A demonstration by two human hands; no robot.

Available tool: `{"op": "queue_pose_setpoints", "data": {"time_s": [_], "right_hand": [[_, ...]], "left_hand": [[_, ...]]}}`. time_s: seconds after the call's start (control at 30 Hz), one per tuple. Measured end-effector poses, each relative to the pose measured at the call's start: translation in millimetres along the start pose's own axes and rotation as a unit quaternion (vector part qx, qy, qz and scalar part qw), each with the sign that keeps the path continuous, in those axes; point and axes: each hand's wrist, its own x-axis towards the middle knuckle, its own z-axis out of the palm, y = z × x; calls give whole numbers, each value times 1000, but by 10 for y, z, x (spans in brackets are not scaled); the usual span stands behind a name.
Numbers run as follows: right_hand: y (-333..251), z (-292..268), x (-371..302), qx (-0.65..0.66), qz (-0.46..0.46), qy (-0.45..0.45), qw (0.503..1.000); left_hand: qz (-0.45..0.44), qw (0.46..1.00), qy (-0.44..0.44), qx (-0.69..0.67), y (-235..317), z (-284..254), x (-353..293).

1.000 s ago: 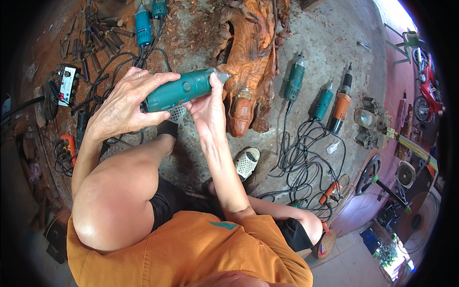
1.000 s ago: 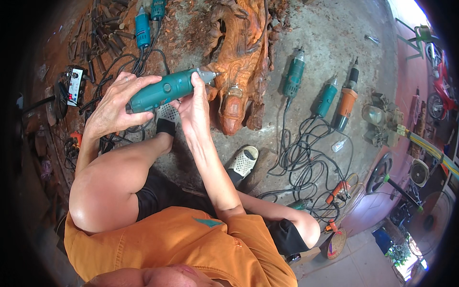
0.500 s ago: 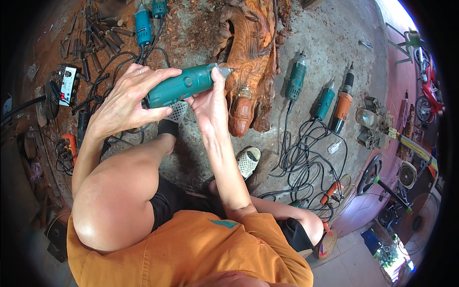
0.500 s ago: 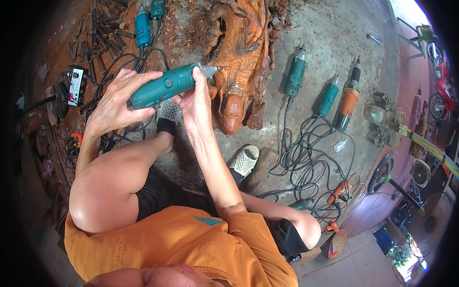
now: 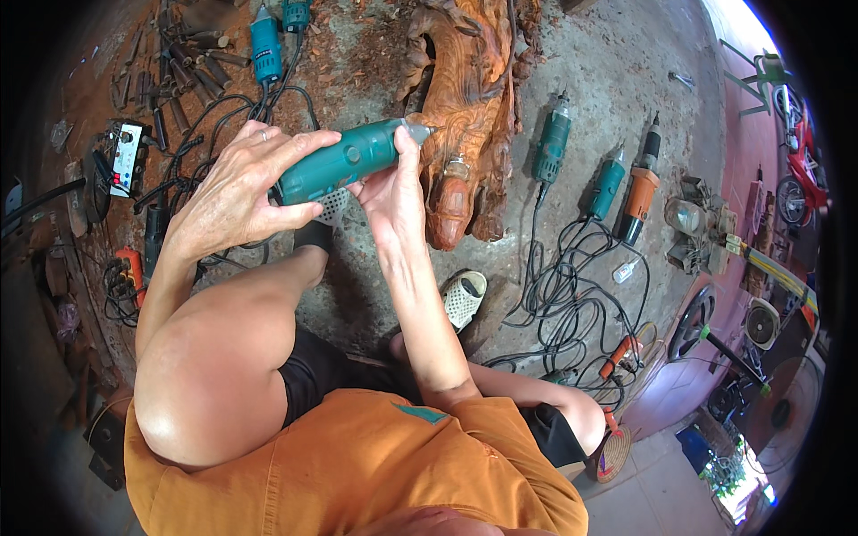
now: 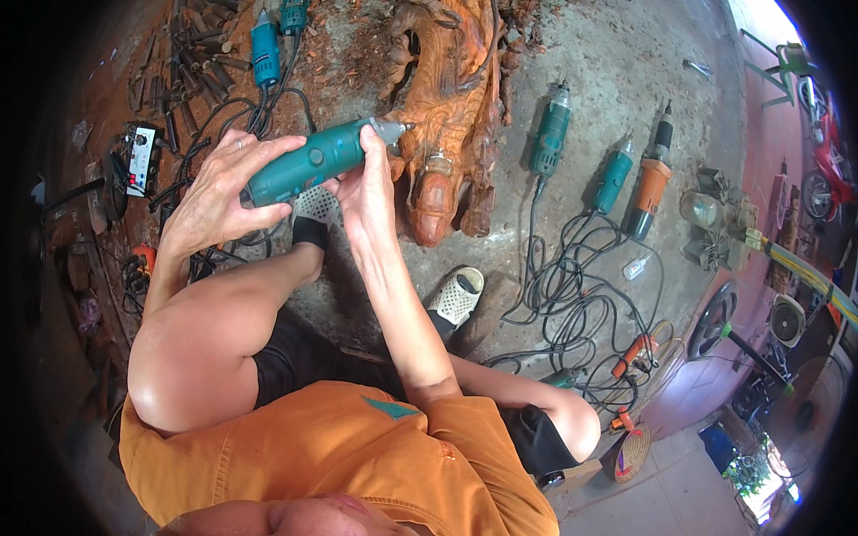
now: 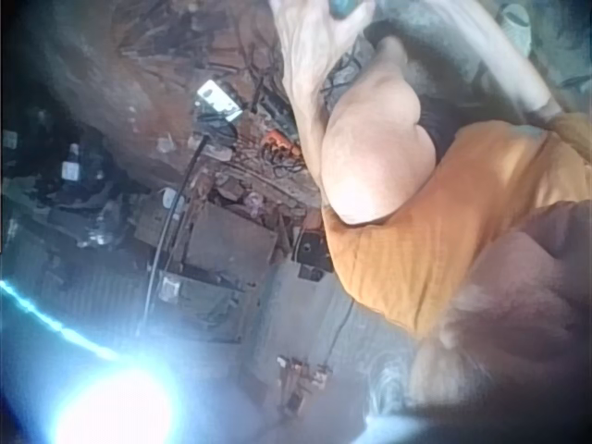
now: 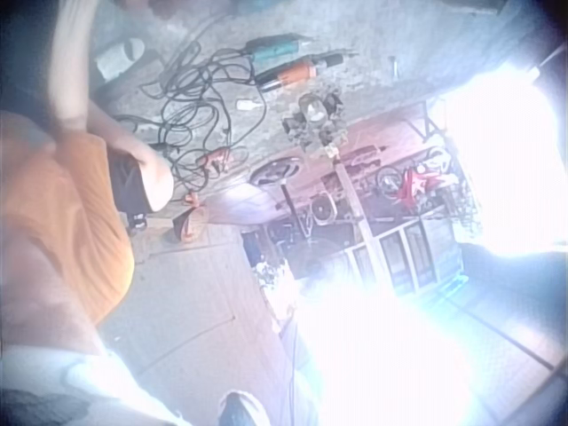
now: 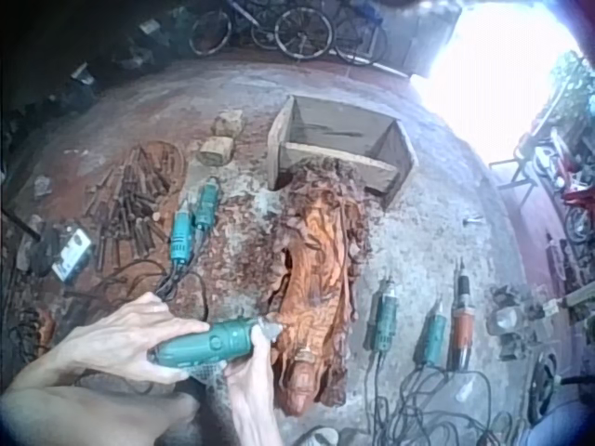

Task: The person sits on the floor and uses a green rotary tool to carve a large piece of wood. They hold the tool with both hands and carefully shape the wood surface, producing wood shavings.

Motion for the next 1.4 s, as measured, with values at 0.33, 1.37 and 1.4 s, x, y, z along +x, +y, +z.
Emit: {"op": "queue_pose_setpoints", "data": {"time_s": [0.33,1.37,1.4], "right_hand": [[41,12,-87,-5,-14,22,1000],[-50,1,102,-30,-22,0,999],[-45,-8,101,-31,-21,-1,999]], "left_hand": [[-9,1000,-24,-17,-22,9,-53],[-32,998,11,-57,-113,93,1],[-35,998,7,-52,-107,89,-2]]}}
